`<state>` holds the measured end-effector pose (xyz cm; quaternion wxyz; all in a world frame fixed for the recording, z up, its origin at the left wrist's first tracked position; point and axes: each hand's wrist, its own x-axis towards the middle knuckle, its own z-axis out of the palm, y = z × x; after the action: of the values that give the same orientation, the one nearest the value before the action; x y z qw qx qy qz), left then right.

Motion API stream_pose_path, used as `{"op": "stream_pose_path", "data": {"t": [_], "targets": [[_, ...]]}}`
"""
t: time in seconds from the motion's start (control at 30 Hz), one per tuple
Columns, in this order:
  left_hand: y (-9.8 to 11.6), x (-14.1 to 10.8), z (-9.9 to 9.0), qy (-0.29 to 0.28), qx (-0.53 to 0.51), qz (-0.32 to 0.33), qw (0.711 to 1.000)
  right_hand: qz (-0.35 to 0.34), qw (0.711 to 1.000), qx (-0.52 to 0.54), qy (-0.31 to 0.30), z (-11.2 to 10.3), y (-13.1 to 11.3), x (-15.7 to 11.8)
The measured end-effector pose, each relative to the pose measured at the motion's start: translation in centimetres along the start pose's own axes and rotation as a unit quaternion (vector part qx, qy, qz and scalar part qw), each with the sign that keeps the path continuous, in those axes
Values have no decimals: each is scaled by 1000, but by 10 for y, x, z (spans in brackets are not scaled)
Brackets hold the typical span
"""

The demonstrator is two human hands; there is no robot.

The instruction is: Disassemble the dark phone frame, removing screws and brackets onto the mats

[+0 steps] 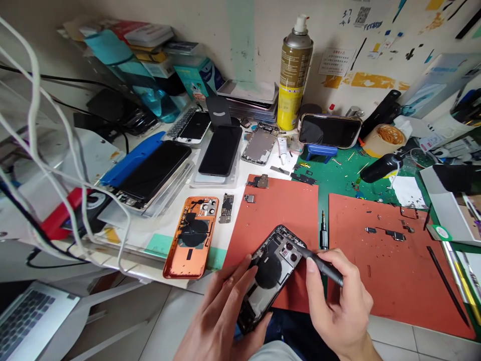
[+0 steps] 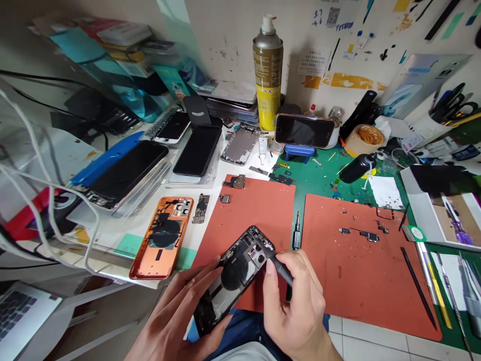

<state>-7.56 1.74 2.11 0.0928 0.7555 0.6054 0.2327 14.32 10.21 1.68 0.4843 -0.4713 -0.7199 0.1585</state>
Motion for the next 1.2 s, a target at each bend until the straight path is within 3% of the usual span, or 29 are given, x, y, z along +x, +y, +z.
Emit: {"op": "stream_pose_path", "data": {"t": [0.8,1.07,1.2], "targets": [[-1,1,0,15,-1,10,1000,8,998,-35,43,7,0,-5],[-3,1,0,14,2,20,1000,40,997,-34,47,9,1,-9],[-3,-1,2,20,7,18,1000,75,991,-73,78,9,-1,-11]]}}
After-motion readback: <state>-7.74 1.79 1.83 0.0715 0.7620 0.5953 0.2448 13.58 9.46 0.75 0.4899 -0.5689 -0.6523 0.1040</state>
